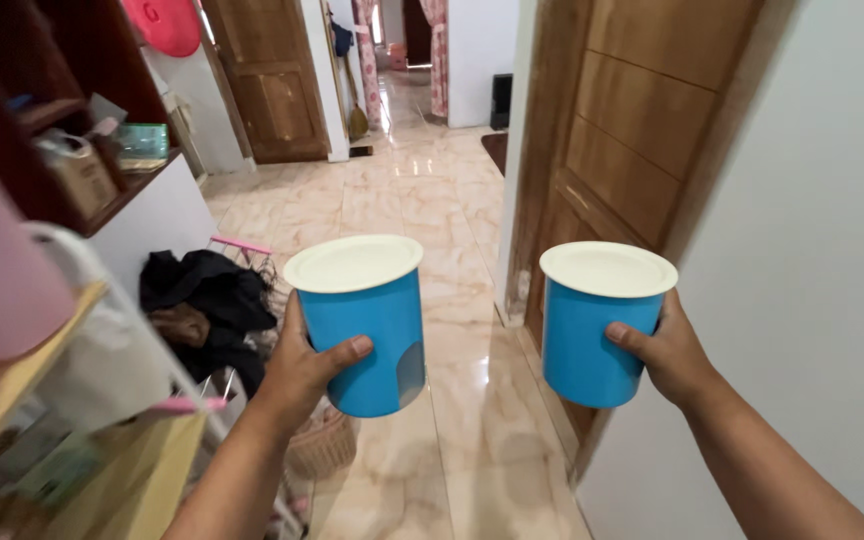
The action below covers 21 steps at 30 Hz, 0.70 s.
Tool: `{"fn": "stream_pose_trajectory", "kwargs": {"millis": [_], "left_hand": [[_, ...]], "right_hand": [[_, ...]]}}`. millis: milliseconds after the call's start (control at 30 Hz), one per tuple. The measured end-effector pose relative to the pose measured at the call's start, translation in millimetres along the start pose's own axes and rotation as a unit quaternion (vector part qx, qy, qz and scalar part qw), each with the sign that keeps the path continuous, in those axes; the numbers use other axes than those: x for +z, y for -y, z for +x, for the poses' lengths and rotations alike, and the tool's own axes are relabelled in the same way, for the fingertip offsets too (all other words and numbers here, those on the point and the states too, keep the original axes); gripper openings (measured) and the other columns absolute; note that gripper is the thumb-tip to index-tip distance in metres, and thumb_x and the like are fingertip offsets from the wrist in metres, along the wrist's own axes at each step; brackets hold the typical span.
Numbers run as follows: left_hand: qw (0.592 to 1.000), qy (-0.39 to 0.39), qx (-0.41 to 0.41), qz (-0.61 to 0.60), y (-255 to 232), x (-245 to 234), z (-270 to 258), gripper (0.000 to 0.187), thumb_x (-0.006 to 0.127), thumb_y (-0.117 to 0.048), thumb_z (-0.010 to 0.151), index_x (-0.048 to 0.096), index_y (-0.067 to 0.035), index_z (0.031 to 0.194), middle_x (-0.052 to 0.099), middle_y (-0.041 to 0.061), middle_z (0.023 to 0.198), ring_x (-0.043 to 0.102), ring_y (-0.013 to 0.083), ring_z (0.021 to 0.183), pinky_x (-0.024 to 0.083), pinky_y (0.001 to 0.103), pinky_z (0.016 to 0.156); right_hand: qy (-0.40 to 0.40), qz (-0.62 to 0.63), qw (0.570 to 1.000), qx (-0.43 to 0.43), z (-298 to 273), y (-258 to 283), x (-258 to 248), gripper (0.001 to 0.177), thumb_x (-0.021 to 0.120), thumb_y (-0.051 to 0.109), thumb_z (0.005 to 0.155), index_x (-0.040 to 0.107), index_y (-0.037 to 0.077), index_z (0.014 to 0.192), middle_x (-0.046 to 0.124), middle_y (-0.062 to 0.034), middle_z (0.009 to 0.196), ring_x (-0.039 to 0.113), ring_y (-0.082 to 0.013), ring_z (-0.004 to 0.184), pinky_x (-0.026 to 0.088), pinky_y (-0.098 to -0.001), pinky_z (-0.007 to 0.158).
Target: The person picks up multiple plastic containers from a kitchen counter and a storage shelf, carries them through a hallway, and places them on a wooden cabinet. The person handles purple, pink, blue, and yellow containers, as well as two glass jars with wooden lids.
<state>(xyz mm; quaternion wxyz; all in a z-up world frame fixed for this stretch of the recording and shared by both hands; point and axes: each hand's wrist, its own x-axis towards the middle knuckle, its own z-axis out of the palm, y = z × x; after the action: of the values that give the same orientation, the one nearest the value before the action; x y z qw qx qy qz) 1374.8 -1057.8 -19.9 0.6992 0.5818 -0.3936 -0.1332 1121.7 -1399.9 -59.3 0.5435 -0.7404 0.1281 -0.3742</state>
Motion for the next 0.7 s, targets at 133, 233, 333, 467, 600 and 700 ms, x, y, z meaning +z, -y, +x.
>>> {"fn": "stream_pose_trajectory", "kwargs": {"millis": [133,233,333,467,600,700], "left_hand": [[0.994,-0.062,-0.085,0.002,53,-7,110,0.102,0.085,-0.029,0.063,0.032,-0.01,0.149,0.062,0.017,0.133,0.064,0.0315,0.119,0.058,0.046,0.094],[0.997,-0.064,-0.05,0.014,82,-20,185,0.103,0.086,-0.029,0.065,0.032,-0.01,0.15,0.061,0.017,0.136,0.062,0.0306,0.124,0.056,0.045,0.098],[0.996,-0.083,-0.036,0.001,113,-40,261,0.104,0.084,-0.028,0.064,0.03,-0.01,0.151,0.06,0.018,0.136,0.062,0.0313,0.123,0.056,0.046,0.097],[0.996,-0.088,-0.027,-0.001,163,-75,359,0.102,0.084,-0.028,0.066,0.03,-0.008,0.151,0.058,0.019,0.137,0.061,0.0317,0.124,0.055,0.046,0.099],[0.997,-0.075,-0.006,0.013,216,-115,462,0.1,0.083,-0.028,0.069,0.031,-0.007,0.151,0.058,0.019,0.138,0.06,0.0321,0.126,0.054,0.046,0.1],[0.997,-0.064,-0.034,0.021,246,-145,562,0.1,0.083,-0.029,0.069,0.03,-0.009,0.151,0.057,0.018,0.138,0.06,0.0317,0.126,0.055,0.047,0.099]], "right_hand": [[-0.003,-0.022,0.998,0.061,126,-59,11,0.109,0.08,0.042,0.064,0.029,0.009,0.154,0.054,-0.0213,0.142,0.057,-0.0363,0.129,0.053,-0.0523,0.1],[0.041,0.017,0.998,0.044,226,-88,26,0.108,0.08,0.042,0.066,0.026,0.013,0.155,0.052,-0.0186,0.144,0.054,-0.034,0.132,0.05,-0.0511,0.103],[0.045,0.014,0.999,-0.016,324,-121,48,0.103,0.08,0.043,0.069,0.03,0.008,0.153,0.053,-0.0197,0.142,0.055,-0.0345,0.131,0.051,-0.0516,0.102],[0.058,0.016,0.998,0.002,437,-172,79,0.101,0.081,0.04,0.07,0.031,0.009,0.152,0.055,-0.0179,0.142,0.056,-0.0314,0.131,0.049,-0.0485,0.105],[0.071,0.064,0.995,-0.027,542,-228,120,0.103,0.082,0.041,0.07,0.031,0.006,0.152,0.055,-0.0183,0.14,0.057,-0.0319,0.127,0.052,-0.0487,0.101],[0.068,0.079,0.994,-0.027,622,-263,148,0.104,0.083,0.042,0.07,0.03,0.006,0.153,0.055,-0.0182,0.141,0.056,-0.0317,0.128,0.05,-0.0476,0.103]]}}
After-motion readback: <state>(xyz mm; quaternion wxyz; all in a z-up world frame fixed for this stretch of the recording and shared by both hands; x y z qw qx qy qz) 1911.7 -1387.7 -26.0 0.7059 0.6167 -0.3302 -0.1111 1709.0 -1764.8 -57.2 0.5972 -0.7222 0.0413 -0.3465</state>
